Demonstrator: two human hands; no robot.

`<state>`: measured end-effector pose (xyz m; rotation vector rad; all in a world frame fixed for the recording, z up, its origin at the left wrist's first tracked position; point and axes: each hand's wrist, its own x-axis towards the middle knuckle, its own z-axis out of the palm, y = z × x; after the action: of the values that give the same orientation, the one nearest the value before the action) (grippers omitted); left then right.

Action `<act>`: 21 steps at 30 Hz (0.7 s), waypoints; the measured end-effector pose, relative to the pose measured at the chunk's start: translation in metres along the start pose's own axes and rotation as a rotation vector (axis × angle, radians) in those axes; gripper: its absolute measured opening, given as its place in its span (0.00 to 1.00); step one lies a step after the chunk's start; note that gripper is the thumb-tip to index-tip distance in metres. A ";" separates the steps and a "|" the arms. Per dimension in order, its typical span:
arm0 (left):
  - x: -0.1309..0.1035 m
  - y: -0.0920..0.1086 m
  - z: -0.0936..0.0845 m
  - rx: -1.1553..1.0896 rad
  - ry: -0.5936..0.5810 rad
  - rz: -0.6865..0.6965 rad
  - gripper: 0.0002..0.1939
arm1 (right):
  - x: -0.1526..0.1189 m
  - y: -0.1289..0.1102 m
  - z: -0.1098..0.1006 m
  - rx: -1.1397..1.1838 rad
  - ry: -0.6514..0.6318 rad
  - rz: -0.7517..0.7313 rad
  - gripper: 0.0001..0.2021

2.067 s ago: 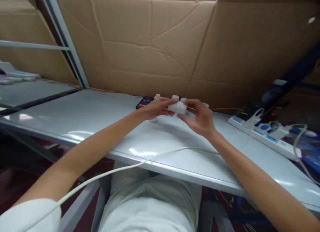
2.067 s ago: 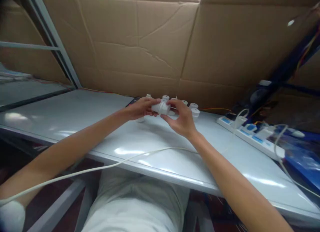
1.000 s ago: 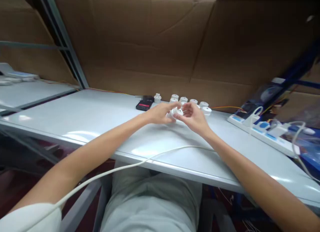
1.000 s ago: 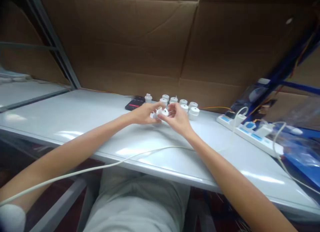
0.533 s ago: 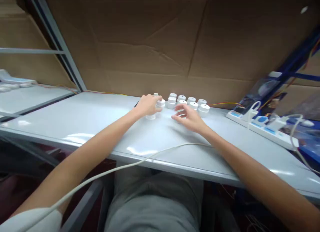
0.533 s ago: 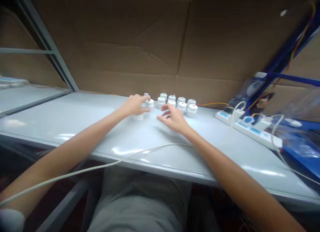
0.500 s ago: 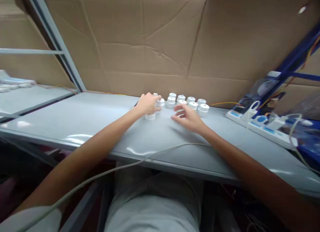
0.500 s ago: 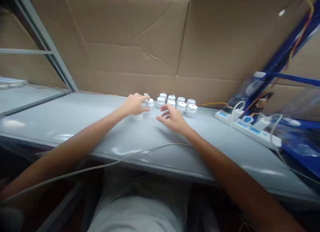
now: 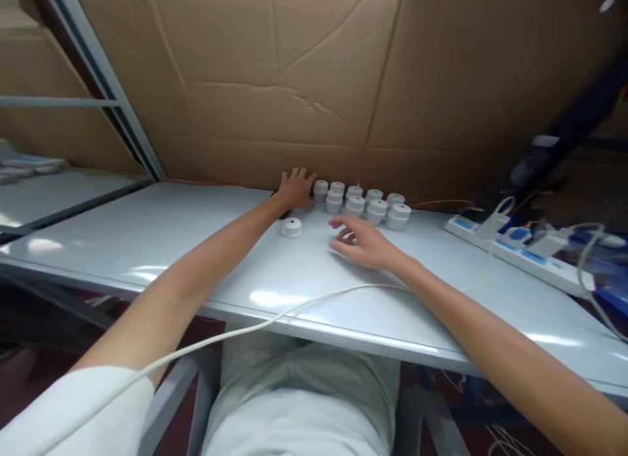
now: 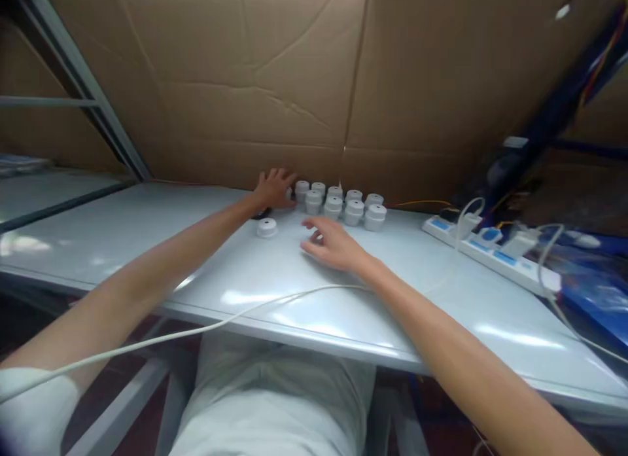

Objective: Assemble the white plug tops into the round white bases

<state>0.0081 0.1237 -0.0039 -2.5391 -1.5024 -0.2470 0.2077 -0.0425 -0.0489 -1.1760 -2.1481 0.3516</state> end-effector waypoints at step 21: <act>-0.068 -0.018 0.007 -1.059 -0.033 0.125 0.24 | 0.015 -0.043 0.039 -0.325 -0.236 -0.092 0.20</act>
<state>-0.0400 0.0764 -0.0250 -3.3652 -1.4233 -1.2758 0.1487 -0.0513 -0.0494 -1.2569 -2.5265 0.1050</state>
